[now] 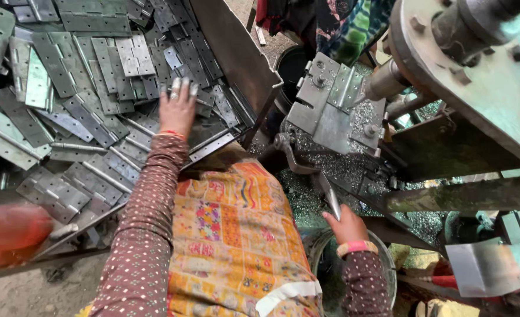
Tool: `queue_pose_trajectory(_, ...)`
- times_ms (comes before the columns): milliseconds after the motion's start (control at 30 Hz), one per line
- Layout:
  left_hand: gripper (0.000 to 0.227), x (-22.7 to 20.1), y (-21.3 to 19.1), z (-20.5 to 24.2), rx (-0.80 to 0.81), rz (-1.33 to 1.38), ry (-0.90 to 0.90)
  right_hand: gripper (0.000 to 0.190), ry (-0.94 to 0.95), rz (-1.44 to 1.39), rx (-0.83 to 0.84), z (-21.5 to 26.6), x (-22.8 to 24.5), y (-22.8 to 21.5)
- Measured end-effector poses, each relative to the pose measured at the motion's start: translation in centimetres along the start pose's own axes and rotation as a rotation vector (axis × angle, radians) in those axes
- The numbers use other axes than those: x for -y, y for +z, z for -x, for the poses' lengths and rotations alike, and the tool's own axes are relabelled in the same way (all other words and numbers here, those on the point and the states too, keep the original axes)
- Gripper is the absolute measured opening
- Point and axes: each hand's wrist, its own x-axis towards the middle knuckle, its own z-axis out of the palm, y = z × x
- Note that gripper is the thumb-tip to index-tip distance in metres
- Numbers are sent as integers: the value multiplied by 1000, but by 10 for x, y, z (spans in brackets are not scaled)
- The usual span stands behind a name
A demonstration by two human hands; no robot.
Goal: The person operates a metalworking machine, repeatedly placing rectangular metal pieces into a mold and pressing a lever to process them. They then remove the processed pieces and place them into a pile on the left.
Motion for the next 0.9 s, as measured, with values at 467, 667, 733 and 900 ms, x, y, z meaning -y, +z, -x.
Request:
queue_pose_trajectory(467,15,-12,29,65,-4,816,-320,48,-36,-54,-54,-1,0,14)
queue_pose_trajectory(667,17,-41,-116,11,-217,978,-307,48,-46,-31,-57,-7,1,22)
queue_pose_trajectory(733,18,-72,-174,-14,-191,878,-239,48,-37,-54,-42,-7,5,20)
queue_pose_trajectory(900,49,-173,-240,-43,-149,394,270,51,19,-64,17,0,17,11)
